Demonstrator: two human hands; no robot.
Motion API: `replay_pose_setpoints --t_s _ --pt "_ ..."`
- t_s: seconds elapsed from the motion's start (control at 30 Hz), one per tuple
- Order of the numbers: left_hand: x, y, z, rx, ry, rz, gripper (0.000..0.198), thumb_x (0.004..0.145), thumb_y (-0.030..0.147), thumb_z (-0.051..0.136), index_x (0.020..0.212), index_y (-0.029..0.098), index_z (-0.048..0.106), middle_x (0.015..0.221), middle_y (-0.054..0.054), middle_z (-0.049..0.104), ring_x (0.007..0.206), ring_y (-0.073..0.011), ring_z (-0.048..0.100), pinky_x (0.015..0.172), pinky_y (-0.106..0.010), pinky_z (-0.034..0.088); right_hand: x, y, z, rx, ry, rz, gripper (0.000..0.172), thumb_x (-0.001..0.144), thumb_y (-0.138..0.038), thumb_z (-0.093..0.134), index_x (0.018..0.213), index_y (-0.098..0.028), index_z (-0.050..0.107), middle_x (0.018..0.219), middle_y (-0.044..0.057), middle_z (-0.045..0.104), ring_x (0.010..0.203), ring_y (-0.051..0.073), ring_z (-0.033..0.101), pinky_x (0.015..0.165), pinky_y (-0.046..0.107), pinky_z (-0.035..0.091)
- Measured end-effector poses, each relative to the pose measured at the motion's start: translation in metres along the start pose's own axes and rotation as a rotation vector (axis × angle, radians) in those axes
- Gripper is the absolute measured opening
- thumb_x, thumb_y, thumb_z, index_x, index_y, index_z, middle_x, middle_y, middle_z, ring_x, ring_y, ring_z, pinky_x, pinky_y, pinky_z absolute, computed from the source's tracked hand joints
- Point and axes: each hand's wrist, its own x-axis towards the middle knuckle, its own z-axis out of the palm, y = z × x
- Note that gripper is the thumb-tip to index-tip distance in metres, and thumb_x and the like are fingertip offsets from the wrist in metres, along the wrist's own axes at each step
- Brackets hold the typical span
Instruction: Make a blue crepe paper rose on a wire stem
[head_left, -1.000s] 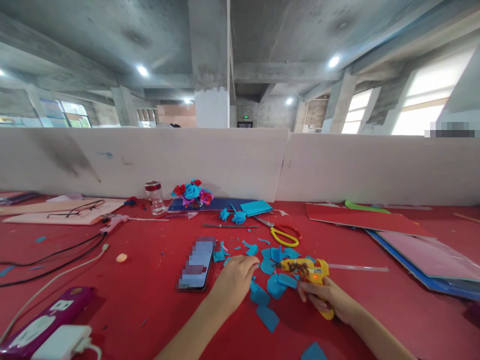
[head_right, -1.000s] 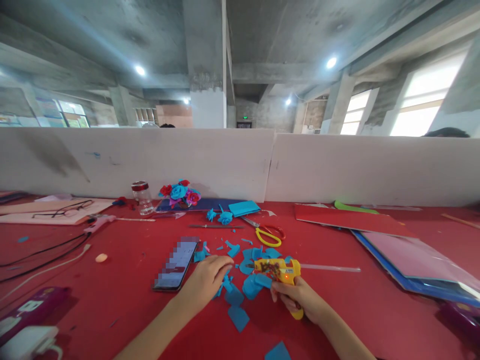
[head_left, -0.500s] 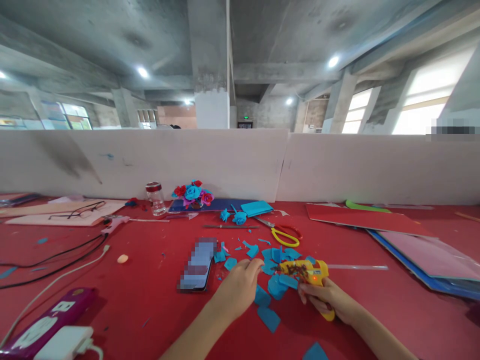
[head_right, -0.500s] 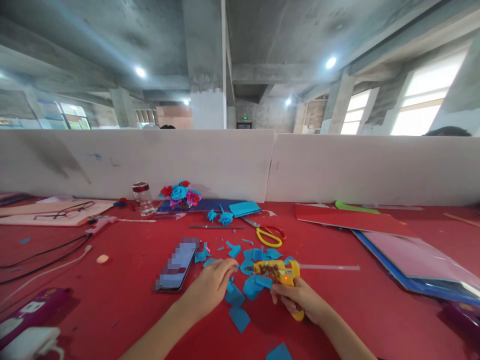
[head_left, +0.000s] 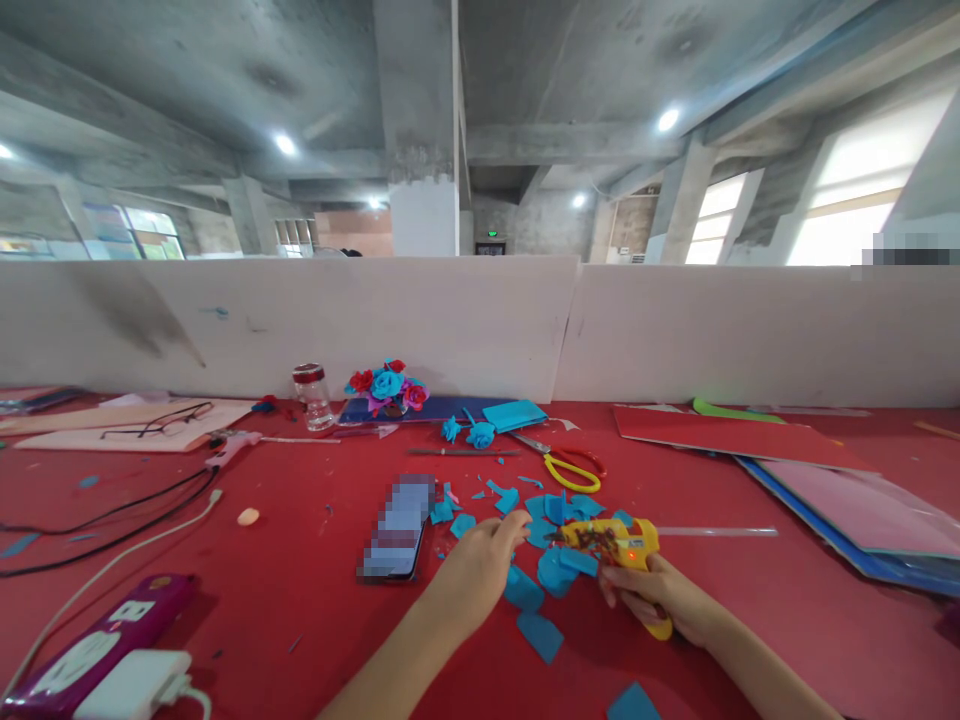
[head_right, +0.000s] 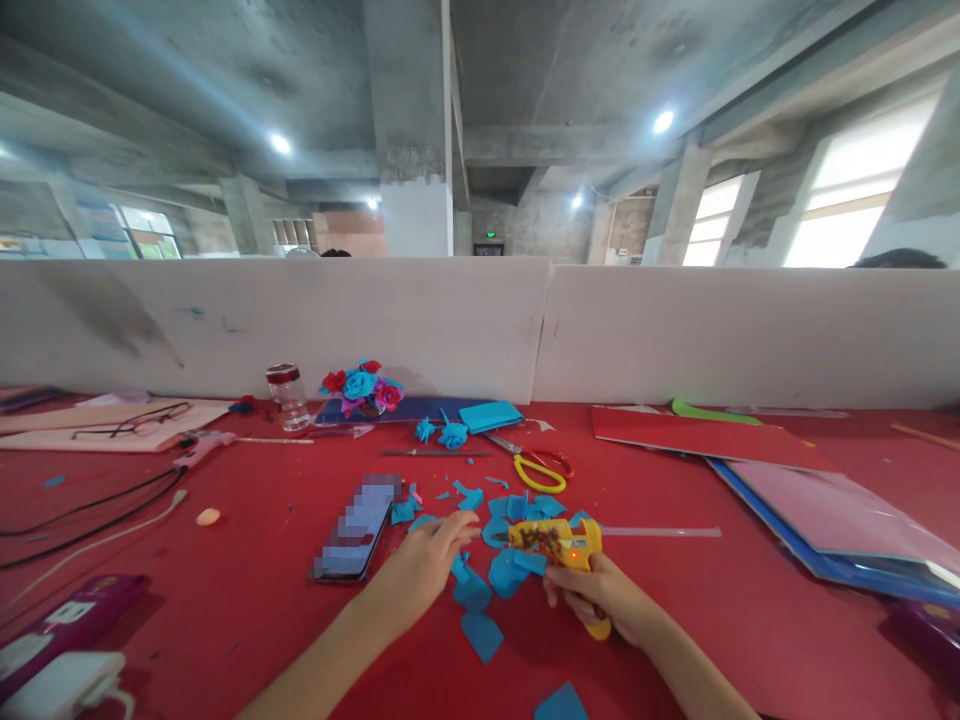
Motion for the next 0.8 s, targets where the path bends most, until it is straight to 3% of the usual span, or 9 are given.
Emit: replay_pose_setpoints --t_s 0.13,0.3,0.47,0.57,0.67,0.8 --pt "0.003 0.001 -0.006 0.078 0.100 0.007 0.021 0.084 0.017 0.044 0.104 0.021 0.050 0.094 -0.005 0.061 0.086 -0.0164 0.058 0.075 -0.029 0.047 0.000 0.001 -0.002 -0.006 -0.009 0.002 0.038 0.066 -0.049 0.059 0.055 -0.013 0.056 0.029 -0.009 0.031 0.028 0.001 0.022 0.034 0.018 0.014" --pt "0.004 0.002 -0.007 0.082 0.121 0.091 0.015 0.085 0.019 0.044 0.079 0.017 0.057 0.080 -0.003 0.060 0.077 -0.0139 0.056 0.072 -0.026 0.046 0.000 0.001 -0.003 0.002 -0.037 0.007 0.037 0.067 -0.048 0.059 0.056 -0.012 0.057 0.031 -0.010 0.030 0.029 0.001 0.021 0.034 0.017 0.016" --pt "0.004 -0.004 -0.007 0.077 0.165 0.143 0.015 0.085 0.018 0.043 0.081 0.018 0.058 0.081 -0.002 0.059 0.078 -0.0136 0.055 0.074 -0.026 0.045 -0.001 -0.002 -0.002 0.058 -0.023 0.035 0.036 0.064 -0.047 0.062 0.057 -0.012 0.057 0.035 -0.009 0.034 0.030 0.000 0.021 0.032 0.015 0.017" --pt "0.006 -0.010 -0.015 0.073 0.192 0.184 0.015 0.084 0.017 0.044 0.083 0.018 0.059 0.084 -0.002 0.061 0.080 -0.0135 0.055 0.077 -0.026 0.045 -0.004 -0.005 -0.006 0.116 0.012 0.021 0.035 0.062 -0.046 0.064 0.059 -0.012 0.056 0.042 -0.005 0.046 0.031 -0.002 0.022 0.031 0.013 0.018" --pt "0.010 -0.016 -0.030 0.081 0.216 0.198 0.015 0.084 0.018 0.044 0.085 0.018 0.059 0.085 -0.003 0.061 0.081 -0.0134 0.056 0.077 -0.026 0.045 -0.009 -0.010 -0.018 0.178 0.139 0.001 0.034 0.057 -0.045 0.067 0.060 -0.013 0.054 0.049 -0.002 0.055 0.030 -0.003 0.023 0.029 0.011 0.018" --pt "0.013 -0.021 -0.052 0.101 0.195 0.159 0.014 0.083 0.020 0.047 0.083 0.019 0.061 0.083 -0.002 0.063 0.079 -0.0132 0.057 0.075 -0.025 0.045 -0.018 -0.008 -0.045 0.220 0.420 0.033 0.036 0.057 -0.043 0.067 0.052 -0.017 0.043 0.039 -0.007 0.045 0.028 -0.002 0.027 0.027 0.009 0.021"
